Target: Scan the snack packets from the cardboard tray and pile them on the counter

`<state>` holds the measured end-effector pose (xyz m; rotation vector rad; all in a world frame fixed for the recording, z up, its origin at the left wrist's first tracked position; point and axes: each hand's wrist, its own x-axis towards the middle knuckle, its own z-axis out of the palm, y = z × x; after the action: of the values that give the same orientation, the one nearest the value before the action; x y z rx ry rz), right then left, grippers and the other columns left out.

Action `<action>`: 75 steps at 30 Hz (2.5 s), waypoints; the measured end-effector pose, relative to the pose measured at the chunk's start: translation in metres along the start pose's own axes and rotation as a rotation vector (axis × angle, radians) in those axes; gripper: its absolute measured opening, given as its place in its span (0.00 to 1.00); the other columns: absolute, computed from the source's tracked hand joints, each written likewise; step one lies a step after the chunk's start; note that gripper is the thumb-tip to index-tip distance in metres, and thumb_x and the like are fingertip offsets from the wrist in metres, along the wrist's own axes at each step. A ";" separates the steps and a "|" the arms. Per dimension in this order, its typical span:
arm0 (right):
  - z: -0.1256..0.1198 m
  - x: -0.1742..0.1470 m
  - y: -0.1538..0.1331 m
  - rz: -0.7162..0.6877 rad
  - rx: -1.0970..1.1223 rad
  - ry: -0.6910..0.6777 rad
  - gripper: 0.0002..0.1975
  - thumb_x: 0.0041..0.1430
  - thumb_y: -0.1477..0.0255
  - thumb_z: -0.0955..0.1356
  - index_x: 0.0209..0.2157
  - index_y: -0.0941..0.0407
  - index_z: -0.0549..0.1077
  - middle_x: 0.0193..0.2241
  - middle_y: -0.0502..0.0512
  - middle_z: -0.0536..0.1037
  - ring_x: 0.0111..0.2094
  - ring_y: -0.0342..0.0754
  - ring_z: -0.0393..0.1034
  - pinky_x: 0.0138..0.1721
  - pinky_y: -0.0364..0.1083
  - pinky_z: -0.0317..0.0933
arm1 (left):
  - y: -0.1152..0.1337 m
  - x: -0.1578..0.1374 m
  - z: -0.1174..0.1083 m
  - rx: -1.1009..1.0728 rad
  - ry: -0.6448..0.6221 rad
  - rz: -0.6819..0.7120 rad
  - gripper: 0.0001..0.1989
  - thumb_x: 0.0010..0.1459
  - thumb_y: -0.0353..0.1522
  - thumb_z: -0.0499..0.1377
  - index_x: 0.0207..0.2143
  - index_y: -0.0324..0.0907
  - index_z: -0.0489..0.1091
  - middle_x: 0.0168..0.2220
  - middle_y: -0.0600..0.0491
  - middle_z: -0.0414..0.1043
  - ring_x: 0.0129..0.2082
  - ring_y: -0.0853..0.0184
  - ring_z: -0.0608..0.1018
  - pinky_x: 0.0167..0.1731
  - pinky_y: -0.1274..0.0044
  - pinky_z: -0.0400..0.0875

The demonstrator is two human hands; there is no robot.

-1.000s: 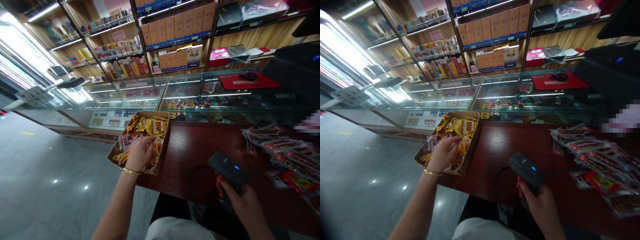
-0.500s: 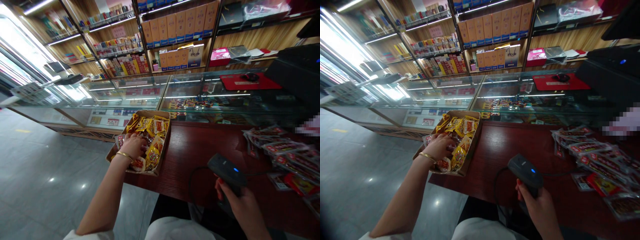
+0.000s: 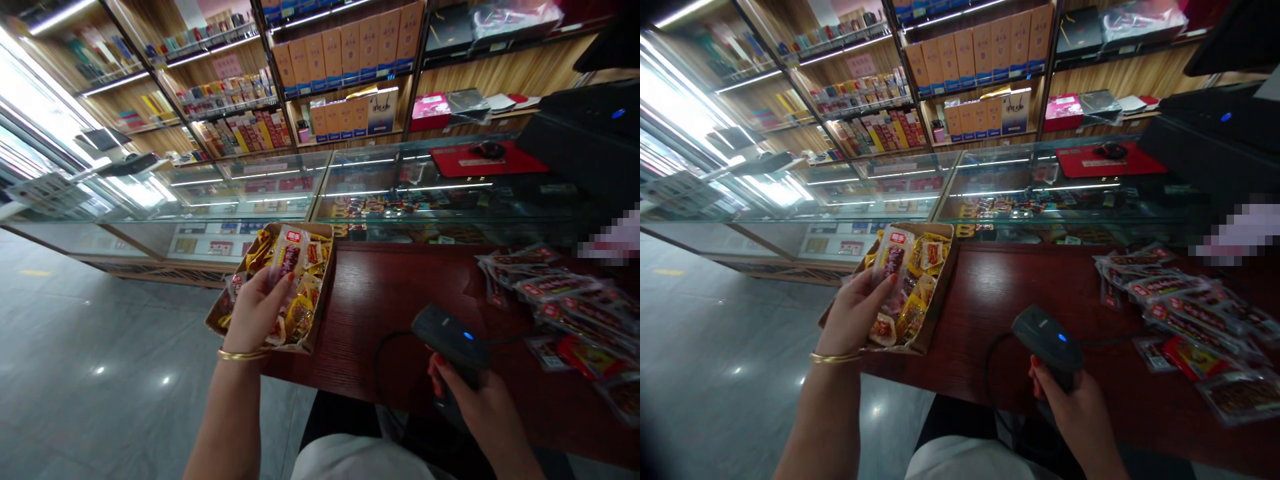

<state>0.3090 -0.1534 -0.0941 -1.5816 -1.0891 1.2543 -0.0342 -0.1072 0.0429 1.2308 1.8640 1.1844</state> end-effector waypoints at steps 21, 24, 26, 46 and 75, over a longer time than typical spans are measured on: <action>0.005 -0.016 -0.029 -0.240 -0.225 -0.211 0.13 0.55 0.65 0.75 0.41 0.54 0.87 0.39 0.59 0.88 0.41 0.61 0.83 0.47 0.53 0.74 | -0.049 -0.024 0.112 -0.535 -0.385 -0.405 0.24 0.59 0.47 0.62 0.49 0.40 0.78 0.43 0.46 0.81 0.36 0.62 0.83 0.32 0.75 0.78; 0.002 -0.015 -0.029 -0.246 -0.236 -0.222 0.13 0.55 0.66 0.75 0.42 0.54 0.87 0.39 0.59 0.88 0.41 0.61 0.83 0.46 0.53 0.74 | -0.050 -0.022 0.114 -0.499 -0.374 -0.389 0.23 0.60 0.47 0.61 0.49 0.40 0.78 0.41 0.46 0.81 0.34 0.62 0.83 0.29 0.75 0.78; 0.000 -0.015 -0.030 -0.256 -0.246 -0.245 0.13 0.56 0.67 0.75 0.43 0.53 0.86 0.41 0.58 0.88 0.42 0.61 0.83 0.47 0.53 0.74 | -0.053 -0.019 0.114 -0.474 -0.367 -0.379 0.23 0.60 0.47 0.61 0.48 0.40 0.79 0.41 0.46 0.81 0.33 0.63 0.83 0.28 0.76 0.78; -0.005 -0.019 -0.032 -0.281 -0.260 -0.240 0.15 0.59 0.66 0.73 0.46 0.55 0.84 0.45 0.58 0.87 0.47 0.60 0.82 0.50 0.52 0.72 | -0.048 -0.017 0.127 -0.458 -0.506 -0.303 0.25 0.58 0.38 0.60 0.56 0.40 0.74 0.44 0.46 0.81 0.34 0.64 0.82 0.31 0.77 0.76; -0.058 -0.037 -0.001 -0.091 -0.029 0.211 0.18 0.51 0.54 0.75 0.25 0.56 0.83 0.19 0.55 0.82 0.21 0.51 0.76 0.24 0.44 0.70 | 0.108 0.022 0.360 0.386 -0.719 0.945 0.18 0.65 0.30 0.55 0.54 0.44 0.77 0.53 0.49 0.79 0.53 0.64 0.79 0.57 0.74 0.71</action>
<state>0.3608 -0.1930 -0.0735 -1.6259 -1.0364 0.9911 0.3007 0.0564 -0.0101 2.4944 0.9619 0.5937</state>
